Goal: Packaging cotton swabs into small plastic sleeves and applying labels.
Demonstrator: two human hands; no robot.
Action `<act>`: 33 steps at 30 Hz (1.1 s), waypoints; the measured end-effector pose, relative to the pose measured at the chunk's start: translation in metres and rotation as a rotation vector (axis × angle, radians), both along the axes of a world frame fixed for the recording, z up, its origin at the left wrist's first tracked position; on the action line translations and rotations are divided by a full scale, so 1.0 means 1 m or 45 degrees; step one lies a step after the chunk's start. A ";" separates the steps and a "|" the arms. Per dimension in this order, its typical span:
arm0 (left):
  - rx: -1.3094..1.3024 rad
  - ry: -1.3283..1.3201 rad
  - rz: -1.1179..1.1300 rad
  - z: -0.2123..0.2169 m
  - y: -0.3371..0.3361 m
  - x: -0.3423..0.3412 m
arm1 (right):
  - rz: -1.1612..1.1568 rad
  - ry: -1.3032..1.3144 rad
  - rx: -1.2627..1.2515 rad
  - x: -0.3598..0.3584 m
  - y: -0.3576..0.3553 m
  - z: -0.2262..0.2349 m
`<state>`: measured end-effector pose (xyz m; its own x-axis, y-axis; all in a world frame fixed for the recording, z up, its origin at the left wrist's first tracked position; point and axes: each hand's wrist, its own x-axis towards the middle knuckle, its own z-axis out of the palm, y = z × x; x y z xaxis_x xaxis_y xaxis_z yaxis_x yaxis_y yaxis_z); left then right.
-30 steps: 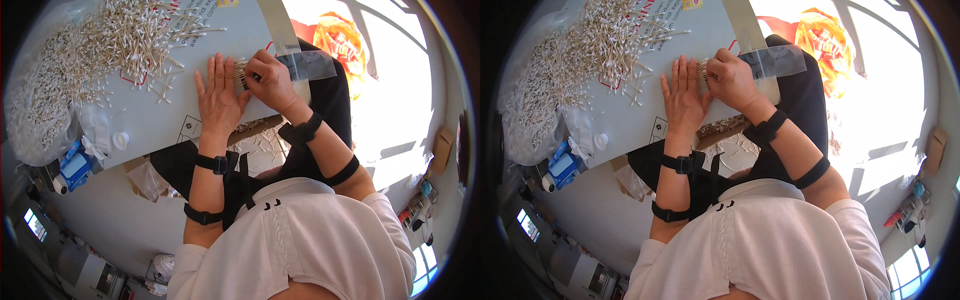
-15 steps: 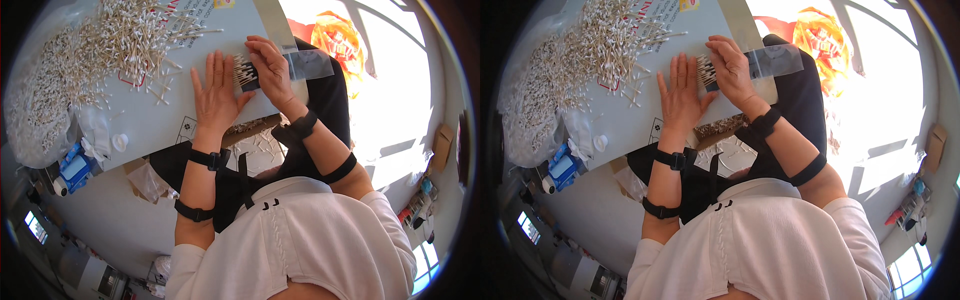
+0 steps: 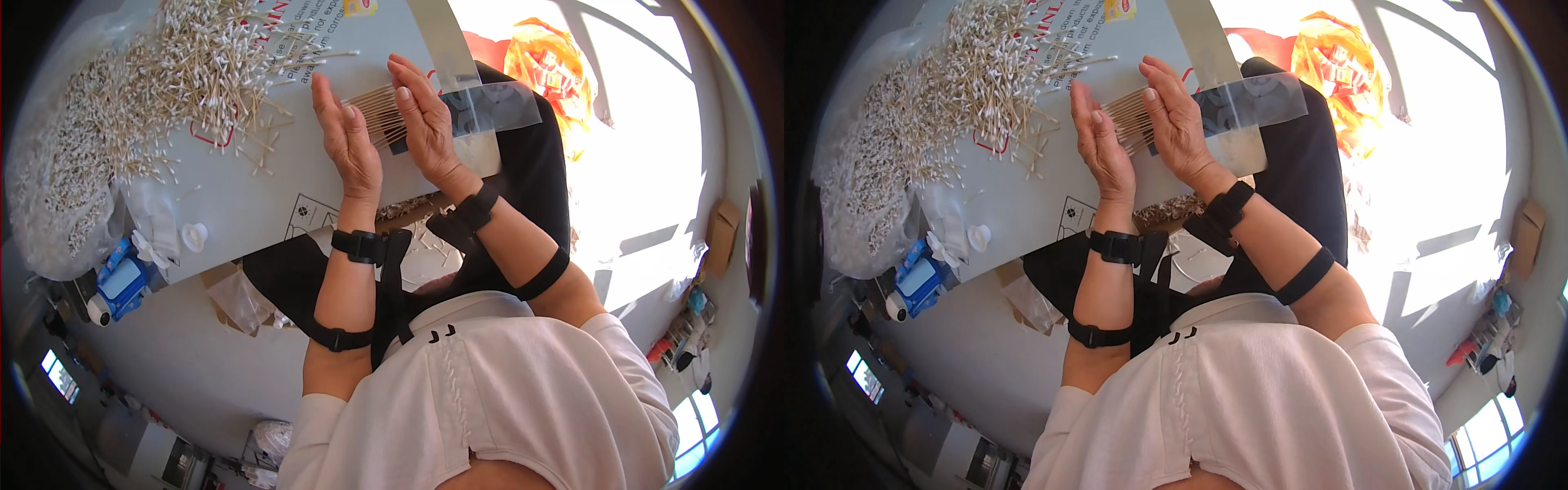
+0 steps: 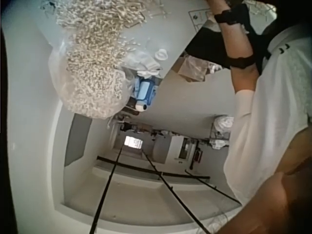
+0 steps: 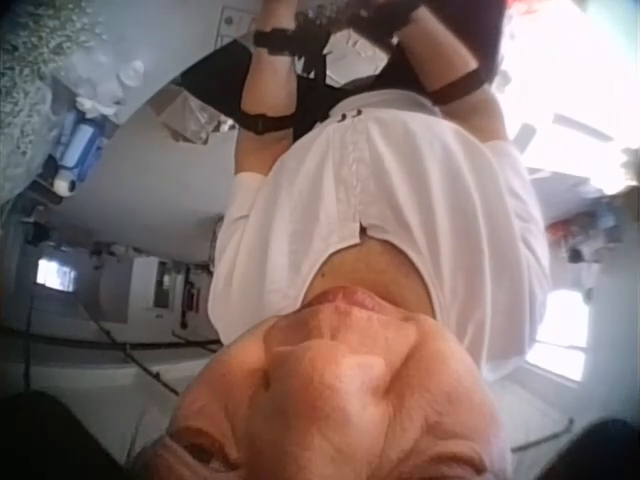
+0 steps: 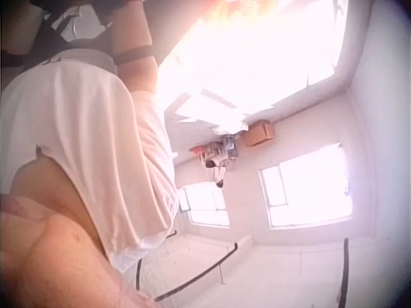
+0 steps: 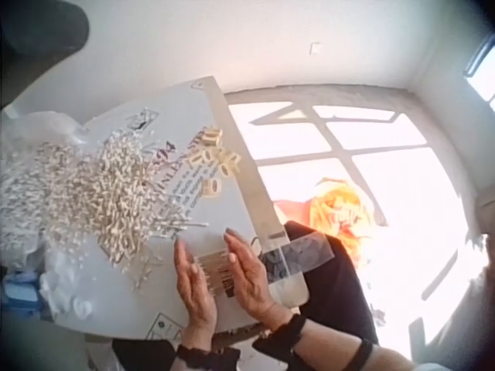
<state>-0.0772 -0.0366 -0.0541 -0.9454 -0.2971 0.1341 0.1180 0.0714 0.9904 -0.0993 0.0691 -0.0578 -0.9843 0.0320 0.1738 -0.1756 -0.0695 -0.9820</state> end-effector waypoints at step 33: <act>-1.469 -0.090 -0.342 0.012 -0.012 0.022 | -0.091 -0.115 -0.069 0.011 0.027 0.007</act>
